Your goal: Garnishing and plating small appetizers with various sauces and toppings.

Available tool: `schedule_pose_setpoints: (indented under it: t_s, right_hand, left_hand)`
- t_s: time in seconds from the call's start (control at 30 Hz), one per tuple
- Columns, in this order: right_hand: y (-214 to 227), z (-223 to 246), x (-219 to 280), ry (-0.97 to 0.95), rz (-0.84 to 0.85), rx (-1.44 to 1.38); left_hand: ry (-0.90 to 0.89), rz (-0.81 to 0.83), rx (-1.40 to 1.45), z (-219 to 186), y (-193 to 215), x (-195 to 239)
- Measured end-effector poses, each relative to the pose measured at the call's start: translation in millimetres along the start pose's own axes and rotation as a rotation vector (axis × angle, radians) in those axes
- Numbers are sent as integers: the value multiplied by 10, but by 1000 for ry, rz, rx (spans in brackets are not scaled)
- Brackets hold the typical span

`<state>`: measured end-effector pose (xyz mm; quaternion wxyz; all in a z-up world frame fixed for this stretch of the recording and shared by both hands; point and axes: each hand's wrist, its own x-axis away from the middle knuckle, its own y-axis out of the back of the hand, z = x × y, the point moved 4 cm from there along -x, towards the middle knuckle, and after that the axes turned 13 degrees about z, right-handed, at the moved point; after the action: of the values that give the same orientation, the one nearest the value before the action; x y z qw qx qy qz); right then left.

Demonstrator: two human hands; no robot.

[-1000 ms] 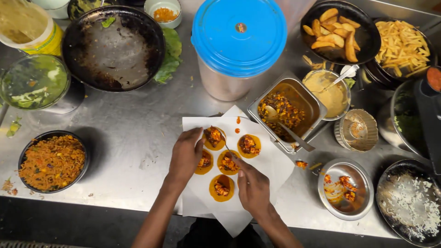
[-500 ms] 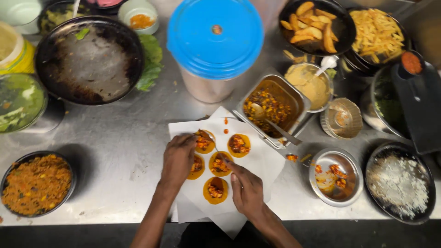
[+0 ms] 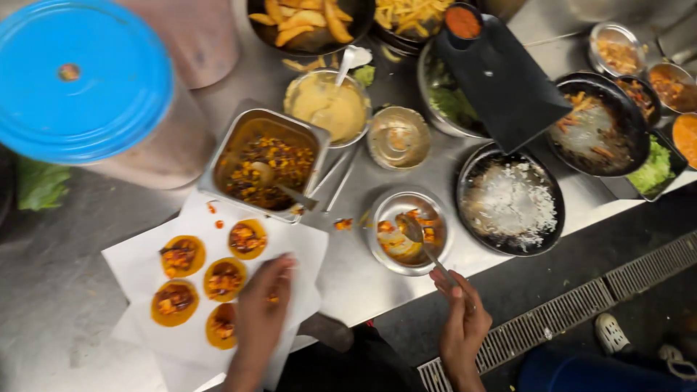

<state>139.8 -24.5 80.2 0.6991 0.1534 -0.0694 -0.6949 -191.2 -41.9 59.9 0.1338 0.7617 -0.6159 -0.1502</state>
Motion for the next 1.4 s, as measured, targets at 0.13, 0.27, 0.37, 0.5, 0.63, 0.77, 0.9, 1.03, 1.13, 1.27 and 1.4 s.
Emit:
schedule_pose_setpoints:
  t_s: [0.13,0.27,0.37,0.5,0.63,0.77,0.9,1.03,1.13,1.27,1.4]
  right_hand:
    - [296,-383,-172,-158,-57,298]
    - [159,-529,-281,-334,71,432]
    - [124,-443,-199,179,171,317]
    - [231,-748,43,26,238,272]
    - [314,-715,-3,-131,87,-173]
    - [343,-1016,-170,-245,16,-500]
    - [378,-1155,-284,-323,-54,-686]
    - [100,-1007,-345,-348,-82,-705]
    - [-305,-859,-317,-320,61,-751]
    - [-1343,-461,-206,-405,251,-774]
    - [-2253,180,-176,-194,468,-609]
  left_hand:
    - [44,244,54,-476,-1014,-304]
    - [69,246,107,-142,-1610,-458]
    - [336,215,235,318,-1866,-411]
    - [374,157,571,314,-1902,-381]
    - [365,136,612,123,-1879,-364]
    - [246,106,601,192,-1964,-301]
    - [164,94,426,439,-2048,-126]
    - [203,164,621,205,-1542,120]
    - [193,68,451,123,-652,446]
    - [31,-296,152,200,702,632]
    - [268,-364,-185,413,1551,441]
